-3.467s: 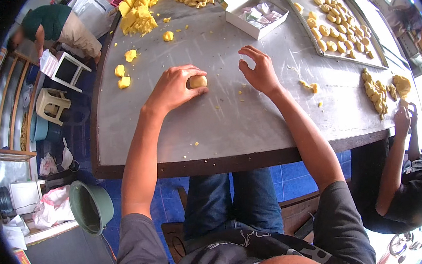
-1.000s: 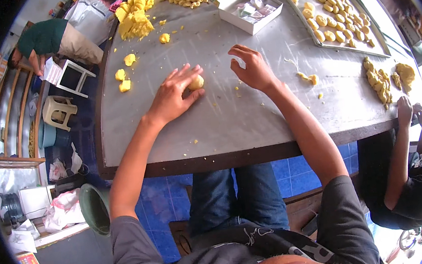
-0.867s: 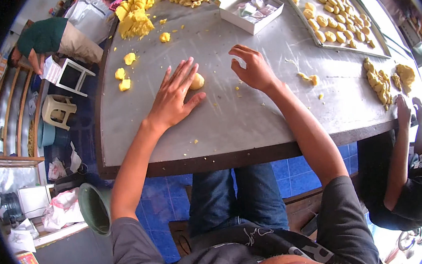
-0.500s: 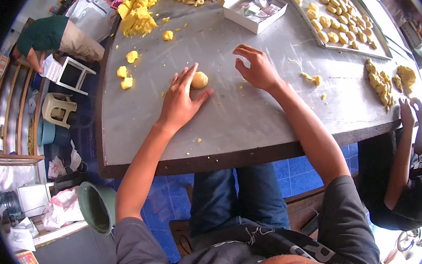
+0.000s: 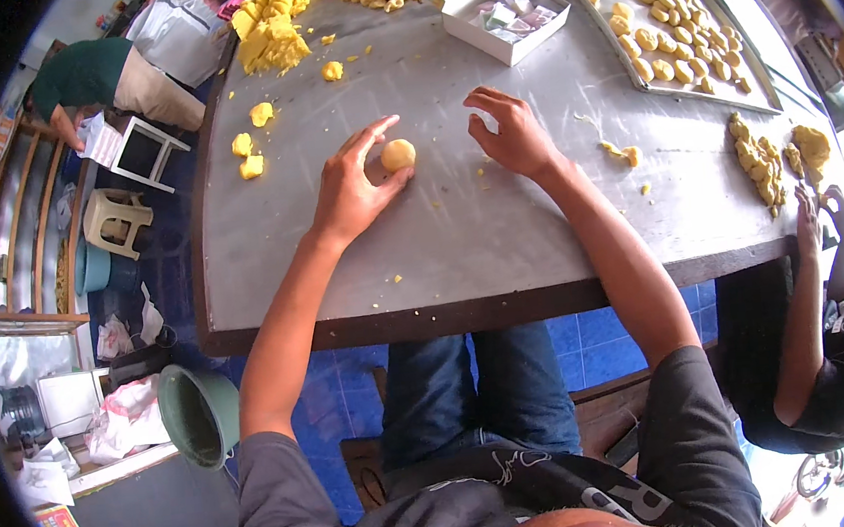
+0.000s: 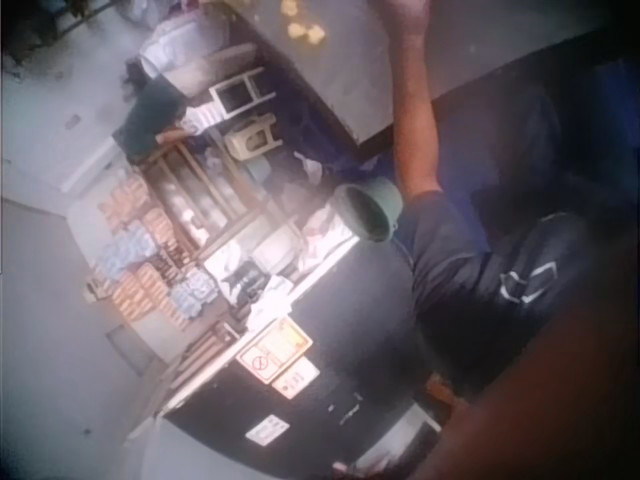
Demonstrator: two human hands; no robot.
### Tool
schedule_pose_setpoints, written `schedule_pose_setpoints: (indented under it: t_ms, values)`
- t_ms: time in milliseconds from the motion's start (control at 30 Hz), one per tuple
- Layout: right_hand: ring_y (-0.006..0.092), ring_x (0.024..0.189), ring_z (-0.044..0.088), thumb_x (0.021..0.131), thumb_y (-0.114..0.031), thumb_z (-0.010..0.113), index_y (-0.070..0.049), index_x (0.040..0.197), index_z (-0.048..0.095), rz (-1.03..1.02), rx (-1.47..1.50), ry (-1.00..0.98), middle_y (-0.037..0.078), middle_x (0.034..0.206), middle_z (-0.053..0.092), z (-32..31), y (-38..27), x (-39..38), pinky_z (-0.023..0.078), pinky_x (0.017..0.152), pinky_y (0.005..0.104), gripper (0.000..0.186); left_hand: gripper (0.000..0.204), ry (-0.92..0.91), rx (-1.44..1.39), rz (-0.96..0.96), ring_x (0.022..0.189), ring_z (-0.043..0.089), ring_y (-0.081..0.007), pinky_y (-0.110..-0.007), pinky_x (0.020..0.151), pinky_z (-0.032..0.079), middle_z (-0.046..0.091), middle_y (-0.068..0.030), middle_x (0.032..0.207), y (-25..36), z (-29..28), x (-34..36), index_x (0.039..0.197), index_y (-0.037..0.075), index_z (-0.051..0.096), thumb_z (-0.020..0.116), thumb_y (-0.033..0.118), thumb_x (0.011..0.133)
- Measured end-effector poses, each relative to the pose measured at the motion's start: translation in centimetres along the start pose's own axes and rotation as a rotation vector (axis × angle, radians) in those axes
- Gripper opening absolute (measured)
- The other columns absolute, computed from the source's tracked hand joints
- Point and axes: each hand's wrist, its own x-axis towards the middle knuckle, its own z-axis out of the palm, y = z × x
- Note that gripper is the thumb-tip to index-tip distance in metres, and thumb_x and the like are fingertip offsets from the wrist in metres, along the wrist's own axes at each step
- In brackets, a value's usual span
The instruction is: The person prepares pieces of dough by hand, flattening portions of yellow dough, placing a filling inside, and rolling them into balls on a metal table.
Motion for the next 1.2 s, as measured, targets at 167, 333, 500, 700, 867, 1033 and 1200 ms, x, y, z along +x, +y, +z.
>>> schedule_pose_setpoints:
  t_ms: [167,333,500,700,867,1033,1200]
  values:
    - [0.0388,0.093,0.060,0.081,-0.003,0.055,0.006,0.103,0.060,-0.001,0.006,0.007,0.020,0.102,0.061,0.0,0.0,0.1,0.049,0.083,0.0407,0.025,0.053,-0.114,-0.070,-0.069,0.102,0.065,-0.0241,-0.034,0.089,0.049,0.066,-0.0124,0.113,-0.3,-0.1,-0.1,0.121,0.007,0.059,0.078,0.009,0.072]
    - [0.0386,0.094,0.060,0.081,-0.004,0.055,0.006,0.103,0.060,-0.056,-0.010,0.017,0.020,0.102,0.062,0.0,0.0,0.0,0.049,0.083,0.0406,0.025,0.050,-0.103,-0.179,-0.088,0.102,0.064,-0.0244,-0.034,0.092,0.049,0.065,-0.0128,0.114,-0.8,-0.2,0.1,0.119,0.006,0.061,0.079,0.011,0.072]
    - [0.0388,0.093,0.060,0.082,-0.004,0.055,0.007,0.104,0.060,-0.034,-0.016,-0.004,0.020,0.103,0.061,0.1,0.0,0.0,0.049,0.082,0.0407,0.025,0.050,-0.163,-0.009,0.021,0.104,0.062,-0.0262,-0.036,0.098,0.044,0.064,-0.0110,0.115,-0.7,-1.0,0.6,0.119,0.007,0.061,0.078,0.014,0.073]
    - [0.0395,0.093,0.060,0.082,-0.005,0.055,0.006,0.105,0.060,-0.026,-0.019,-0.025,0.020,0.104,0.061,0.3,-0.1,0.1,0.049,0.082,0.0414,0.026,0.043,-0.195,0.056,0.119,0.106,0.060,-0.0298,-0.038,0.098,0.043,0.064,-0.0120,0.112,-0.9,-0.9,0.8,0.116,0.008,0.063,0.074,0.018,0.076]
    - [0.0383,0.091,0.061,0.082,-0.005,0.057,0.004,0.103,0.061,-0.021,-0.052,0.036,0.019,0.105,0.062,0.0,0.8,-0.3,0.050,0.079,0.0393,0.023,0.037,-0.310,0.198,0.125,0.102,0.060,-0.0301,-0.039,0.094,0.045,0.064,-0.0119,0.110,0.6,-1.0,2.2,0.113,0.008,0.064,0.072,0.017,0.078]
    - [0.0374,0.094,0.060,0.083,-0.006,0.056,0.004,0.104,0.060,-0.118,-0.034,0.010,0.019,0.105,0.062,0.4,0.7,0.0,0.050,0.080,0.0402,0.024,0.039,-0.153,0.233,0.191,0.105,0.059,-0.0314,-0.039,0.094,0.045,0.063,-0.0123,0.114,-0.8,-0.3,2.2,0.116,0.008,0.062,0.071,0.020,0.080]
    - [0.0373,0.095,0.060,0.083,-0.006,0.056,0.004,0.104,0.060,-0.091,-0.043,0.015,0.019,0.105,0.062,-0.2,0.9,-0.3,0.050,0.081,0.0405,0.024,0.039,-0.253,0.274,0.041,0.107,0.059,-0.0269,-0.037,0.092,0.046,0.062,-0.0118,0.117,1.0,-0.1,2.6,0.123,0.008,0.059,0.066,0.020,0.086]
